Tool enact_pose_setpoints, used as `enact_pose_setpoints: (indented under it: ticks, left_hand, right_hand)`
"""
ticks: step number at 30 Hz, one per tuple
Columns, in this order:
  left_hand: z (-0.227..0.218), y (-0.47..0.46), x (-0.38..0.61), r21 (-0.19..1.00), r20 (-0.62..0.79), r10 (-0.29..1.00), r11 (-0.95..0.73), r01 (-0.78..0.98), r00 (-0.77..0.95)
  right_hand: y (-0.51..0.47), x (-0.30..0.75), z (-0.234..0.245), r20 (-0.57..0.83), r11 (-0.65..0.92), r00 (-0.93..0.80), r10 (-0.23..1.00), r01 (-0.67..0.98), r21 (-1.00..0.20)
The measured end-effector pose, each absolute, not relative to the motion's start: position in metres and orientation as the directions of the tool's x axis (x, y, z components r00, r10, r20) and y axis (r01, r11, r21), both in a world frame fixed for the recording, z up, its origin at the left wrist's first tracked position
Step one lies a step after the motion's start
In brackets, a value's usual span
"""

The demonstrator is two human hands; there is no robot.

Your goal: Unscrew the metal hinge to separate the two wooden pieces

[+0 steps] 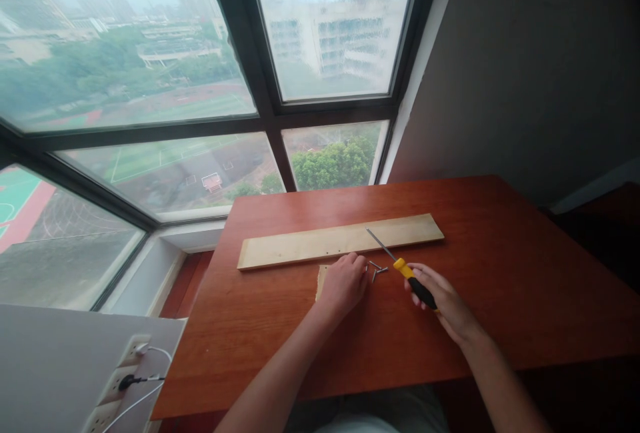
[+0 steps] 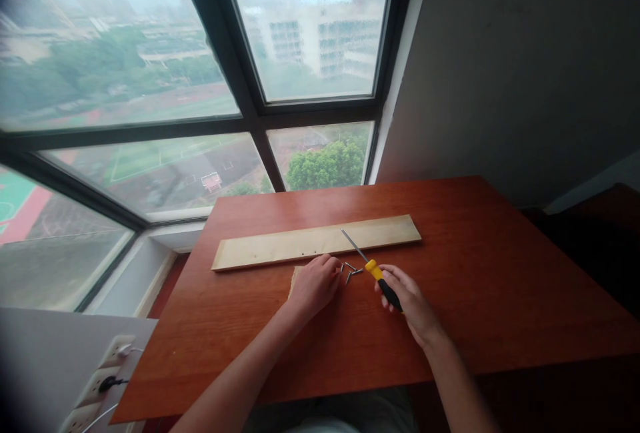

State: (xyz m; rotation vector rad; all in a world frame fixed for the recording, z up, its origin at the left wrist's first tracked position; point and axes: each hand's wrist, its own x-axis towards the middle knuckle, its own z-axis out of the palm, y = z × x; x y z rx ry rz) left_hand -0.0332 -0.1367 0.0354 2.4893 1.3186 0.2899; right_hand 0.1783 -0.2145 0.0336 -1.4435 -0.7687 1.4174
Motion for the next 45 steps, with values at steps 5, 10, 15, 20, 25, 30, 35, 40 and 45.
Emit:
enact_pose_setpoints:
  ticks: [5,10,15,20,25,30,35,40,45]
  left_hand:
    - [0.041,-0.140,-0.071,0.360,0.029,0.862,-0.482,0.799,0.506]
    - [0.038,-0.145,-0.099,0.390,0.070,0.889,-0.442,0.808,0.452]
    - [0.032,-0.150,-0.109,0.412,0.063,0.900,-0.418,0.810,0.432]
    - [0.031,-0.150,-0.111,0.463,0.068,0.901,-0.408,0.787,0.427]
    - [0.029,-0.151,-0.108,0.477,0.069,0.893,-0.422,0.771,0.446]
    - [0.022,-0.153,-0.105,0.514,0.094,0.888,-0.430,0.742,0.449]
    - [0.020,-0.153,-0.100,0.491,0.096,0.888,-0.435,0.755,0.449]
    - [0.025,-0.151,-0.090,0.361,0.123,0.875,-0.480,0.800,0.469]
    - [0.030,-0.151,-0.070,0.245,0.141,0.832,-0.554,0.795,0.536]
  right_hand:
    - [-0.213,0.177,0.029,-0.359,-0.349,0.123,0.925,-0.094,-0.932]
    - [-0.211,0.173,0.028,-0.364,-0.351,0.101,0.926,-0.121,-0.928]
    - [-0.208,0.168,0.026,-0.378,-0.365,0.088,0.922,-0.134,-0.921]
    - [-0.204,0.162,0.024,-0.371,-0.360,0.100,0.923,-0.108,-0.926]
    - [-0.199,0.158,0.021,-0.349,-0.340,0.118,0.930,-0.095,-0.936]
    - [-0.197,0.155,0.017,-0.345,-0.336,0.129,0.930,-0.086,-0.938]
    - [-0.197,0.154,0.015,-0.341,-0.333,0.130,0.931,-0.078,-0.940]
    - [-0.198,0.154,0.013,-0.329,-0.322,0.134,0.935,-0.076,-0.944]
    - [-0.198,0.153,0.009,-0.325,-0.317,0.138,0.936,-0.077,-0.945]
